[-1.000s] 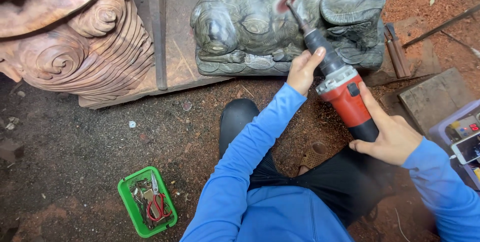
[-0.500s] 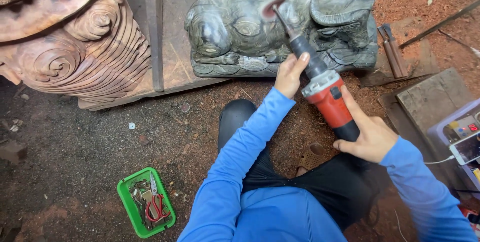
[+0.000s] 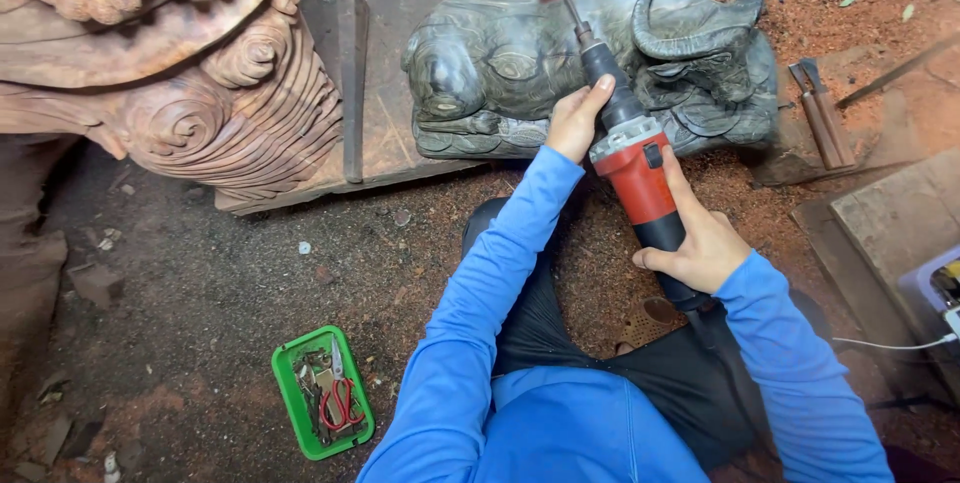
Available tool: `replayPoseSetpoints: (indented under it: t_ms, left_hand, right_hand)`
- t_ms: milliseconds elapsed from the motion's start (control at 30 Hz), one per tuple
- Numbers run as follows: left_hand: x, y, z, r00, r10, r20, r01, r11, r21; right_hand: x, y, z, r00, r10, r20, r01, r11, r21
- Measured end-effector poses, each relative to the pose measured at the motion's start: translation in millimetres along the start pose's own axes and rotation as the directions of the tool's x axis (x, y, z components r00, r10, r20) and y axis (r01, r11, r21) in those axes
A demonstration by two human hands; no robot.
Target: Sanding and refining the surface of a large wooden water buffalo sculpture using a handheld power tool with a sanding disc attachment.
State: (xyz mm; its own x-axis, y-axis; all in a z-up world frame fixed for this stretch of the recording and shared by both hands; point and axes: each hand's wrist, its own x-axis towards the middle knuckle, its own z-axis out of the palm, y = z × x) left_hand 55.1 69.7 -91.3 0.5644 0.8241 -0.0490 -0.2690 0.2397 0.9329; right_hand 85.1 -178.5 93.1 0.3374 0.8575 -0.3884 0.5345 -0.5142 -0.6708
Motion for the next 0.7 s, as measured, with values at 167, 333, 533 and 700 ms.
replayPoseSetpoints:
  t_ms: [167, 333, 533, 700]
  left_hand:
    - [-128, 136, 17, 0.908, 0.402, -0.116, -0.350, 0.882, 0.317]
    - [-279, 215, 55, 0.750, 0.412, 0.517, -0.286, 0.907, -0.307]
    - [-299, 231, 75, 0.398, 0.214, 0.892, -0.113, 0.976, -0.184]
    - [-295, 253, 103, 0.588, -0.712, 0.385, 0.374, 0.661, 0.651]
  right_hand:
    - [-9, 12, 9, 1.000, 0.023, 0.020, -0.024, 0.999, 0.037]
    - [-2, 36, 25, 0.998, 0.050, 0.042, -0.050, 0.999, -0.017]
    - [-2, 25, 25, 1.000, 0.029, -0.007, -0.029, 0.996, -0.082]
    - [-3, 23, 28, 0.999, 0.026, -0.042, -0.030, 0.994, -0.105]
